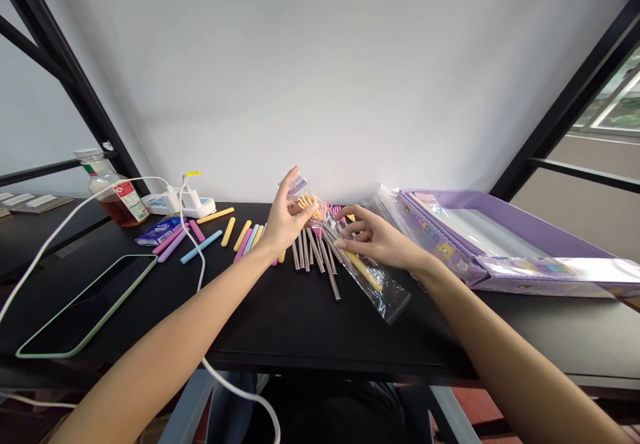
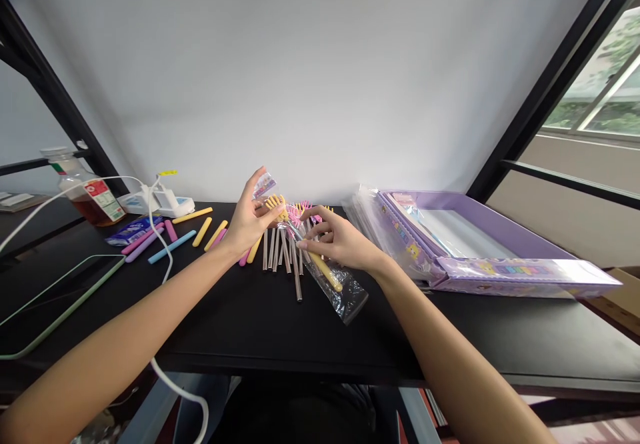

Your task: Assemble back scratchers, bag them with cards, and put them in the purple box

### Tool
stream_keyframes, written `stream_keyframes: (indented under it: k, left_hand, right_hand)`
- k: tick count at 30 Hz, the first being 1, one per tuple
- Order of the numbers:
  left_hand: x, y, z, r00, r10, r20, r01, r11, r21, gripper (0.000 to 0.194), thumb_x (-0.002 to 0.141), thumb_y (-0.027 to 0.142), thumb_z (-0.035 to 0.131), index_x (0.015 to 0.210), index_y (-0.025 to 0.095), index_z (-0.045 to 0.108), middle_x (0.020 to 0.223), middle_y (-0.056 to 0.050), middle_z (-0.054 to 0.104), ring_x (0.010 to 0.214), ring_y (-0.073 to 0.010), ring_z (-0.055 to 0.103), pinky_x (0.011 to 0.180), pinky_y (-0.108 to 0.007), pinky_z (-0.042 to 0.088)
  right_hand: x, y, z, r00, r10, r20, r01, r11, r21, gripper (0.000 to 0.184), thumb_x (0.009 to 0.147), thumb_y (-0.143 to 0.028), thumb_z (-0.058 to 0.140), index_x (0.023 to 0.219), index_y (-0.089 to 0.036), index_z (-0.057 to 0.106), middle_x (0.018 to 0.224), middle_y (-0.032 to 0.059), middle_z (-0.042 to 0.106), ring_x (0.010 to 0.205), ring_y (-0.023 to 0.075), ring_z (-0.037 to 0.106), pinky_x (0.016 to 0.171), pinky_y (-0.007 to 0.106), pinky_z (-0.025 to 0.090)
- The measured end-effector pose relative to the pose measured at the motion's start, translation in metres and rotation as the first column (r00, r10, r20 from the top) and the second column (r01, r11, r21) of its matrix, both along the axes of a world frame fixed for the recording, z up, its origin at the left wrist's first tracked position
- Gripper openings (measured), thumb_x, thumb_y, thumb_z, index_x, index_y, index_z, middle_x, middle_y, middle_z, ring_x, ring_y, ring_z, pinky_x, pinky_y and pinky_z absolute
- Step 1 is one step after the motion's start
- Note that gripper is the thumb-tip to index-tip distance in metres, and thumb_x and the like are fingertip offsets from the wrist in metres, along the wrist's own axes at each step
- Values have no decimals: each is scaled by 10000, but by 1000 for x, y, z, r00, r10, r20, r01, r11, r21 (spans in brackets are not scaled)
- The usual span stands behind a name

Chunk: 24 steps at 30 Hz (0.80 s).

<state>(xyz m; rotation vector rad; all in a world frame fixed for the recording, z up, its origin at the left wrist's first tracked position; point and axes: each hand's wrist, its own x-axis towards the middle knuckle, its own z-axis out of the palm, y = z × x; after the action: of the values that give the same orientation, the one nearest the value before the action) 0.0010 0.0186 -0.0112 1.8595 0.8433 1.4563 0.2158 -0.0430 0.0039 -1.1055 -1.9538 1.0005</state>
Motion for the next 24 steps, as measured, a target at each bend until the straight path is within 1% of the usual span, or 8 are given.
stream_keyframes:
  k: [3,5,8,11,14,18,21,24]
  left_hand:
    - [1,-3,1,1000,-27,-2,27,999,-39,714,925,300,662,1520,431,290,1631,-37,275,1186,-217,599,917,-352,592]
    - [3,-4,3,998,-55,-19,53,995,-87,704,966,357,605,1547,439,216,1574,-72,368,1106,-207,644,852,-345,611]
    - [10,-4,11,994,-67,-87,57,992,-110,701,995,381,543,1567,416,139,1397,-102,549,903,-170,693,771,-346,614]
    - [27,-4,24,937,-139,-322,129,990,-52,488,970,347,563,1441,280,455,1128,-74,695,819,-170,685,761,-341,585]
    - [55,-8,37,753,-315,-577,365,930,-32,256,950,316,564,1149,212,687,889,-37,731,783,-176,678,764,-331,559]
    - [101,-14,41,595,-383,-707,562,827,25,304,953,290,550,1221,211,670,1043,-55,732,925,-199,683,887,-358,543]
    - [137,-12,33,568,-319,-759,585,805,100,378,985,326,499,1318,187,613,1264,-110,646,1170,-257,607,1042,-426,475]
    - [169,-7,21,580,-259,-772,566,810,153,423,1001,366,467,1354,164,585,1343,-147,566,1251,-287,547,1104,-462,429]
  right_hand:
    - [2,0,2,998,-3,66,0,999,55,377,844,-444,724,1115,-223,582,728,-36,578,531,96,459,483,256,343]
    - [9,2,5,996,-34,83,26,995,101,358,847,-465,716,1084,-214,623,667,-36,552,555,119,493,499,268,370]
    - [30,5,15,983,-176,40,166,968,187,407,832,-494,725,1107,-205,644,736,19,644,670,180,613,575,303,463]
    - [62,9,30,933,-355,-62,357,888,290,494,811,-496,743,1203,-221,618,814,42,686,758,218,666,643,335,514]
    - [99,12,42,843,-513,-160,534,770,348,601,815,-470,739,1338,-260,528,866,36,677,771,215,675,661,344,530]
    - [149,11,41,739,-645,-194,665,652,363,612,810,-409,733,1361,-258,512,884,39,667,745,197,651,667,340,517]
    - [179,6,32,641,-761,-100,727,561,397,539,807,-349,711,1316,-240,567,764,17,651,673,183,601,653,335,475]
    - [197,4,23,510,-854,104,756,503,420,493,796,-271,683,1283,-231,617,705,5,645,654,184,587,662,328,450]
